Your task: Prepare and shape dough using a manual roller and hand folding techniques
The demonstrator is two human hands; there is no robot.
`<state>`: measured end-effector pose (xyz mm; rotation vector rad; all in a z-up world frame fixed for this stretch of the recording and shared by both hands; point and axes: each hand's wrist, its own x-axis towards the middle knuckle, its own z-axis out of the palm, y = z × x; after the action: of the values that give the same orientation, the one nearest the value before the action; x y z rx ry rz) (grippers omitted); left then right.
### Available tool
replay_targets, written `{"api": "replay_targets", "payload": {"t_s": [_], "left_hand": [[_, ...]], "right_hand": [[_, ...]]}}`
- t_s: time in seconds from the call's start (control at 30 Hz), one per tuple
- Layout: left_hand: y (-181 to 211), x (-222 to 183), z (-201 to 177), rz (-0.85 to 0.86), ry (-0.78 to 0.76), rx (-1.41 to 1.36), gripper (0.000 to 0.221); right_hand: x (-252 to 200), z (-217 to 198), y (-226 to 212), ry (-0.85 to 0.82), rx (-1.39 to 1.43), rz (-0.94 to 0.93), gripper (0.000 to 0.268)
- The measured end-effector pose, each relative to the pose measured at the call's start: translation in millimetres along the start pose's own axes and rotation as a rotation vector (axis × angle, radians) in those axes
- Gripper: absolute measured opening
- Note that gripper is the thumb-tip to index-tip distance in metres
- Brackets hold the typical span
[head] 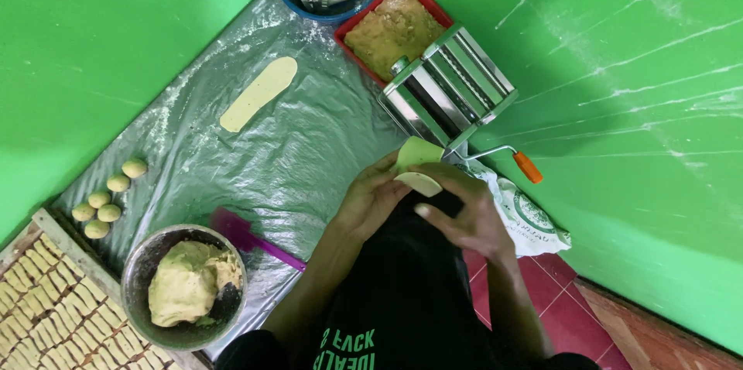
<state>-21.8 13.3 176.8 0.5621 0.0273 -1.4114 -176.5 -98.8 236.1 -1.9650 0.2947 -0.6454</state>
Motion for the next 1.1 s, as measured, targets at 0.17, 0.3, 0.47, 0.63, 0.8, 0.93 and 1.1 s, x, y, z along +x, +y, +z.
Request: {"api": "replay_targets", "payload": {"t_s": [0.17,0.3,0.47,0.63,0.8,0.93,1.1], "left_hand": [[-24,14,-17,-0.051,0.030,-0.060,0.054],[-24,10,-10,-0.124,-0.058,-0.182,0.059],[-37,8,-30,-0.223,-0.082,-0.496,0.059],[-21,-1,-7,-0.179,-0.032,-0.457,0.054],[-26,-8,-36,-0.197,-0.147,-0.211,0.066],[-24,-12,-25,-0.231,-0.199,-0.128,0.066],[-26,-11,-42,-0.239,-0.168,-0.045,0.059]], "right_hand": [[13,25,-29,-0.019,-0.113,-0.018,0.024],[11,48,-30,0.006,-0.277,-0.093,0.026],[11,57,-34,0.019,-0.291,-0.132,0.016],[17,19,-45,0.086,-0.187,-0.003,0.024],[14,-24,5,0.321,0.063,0.809,0.034],[-38,-25,77,0.174,0.431,0.911,0.030],[-7,-30,26,0.226,0.419,0.855,0.006]]}}
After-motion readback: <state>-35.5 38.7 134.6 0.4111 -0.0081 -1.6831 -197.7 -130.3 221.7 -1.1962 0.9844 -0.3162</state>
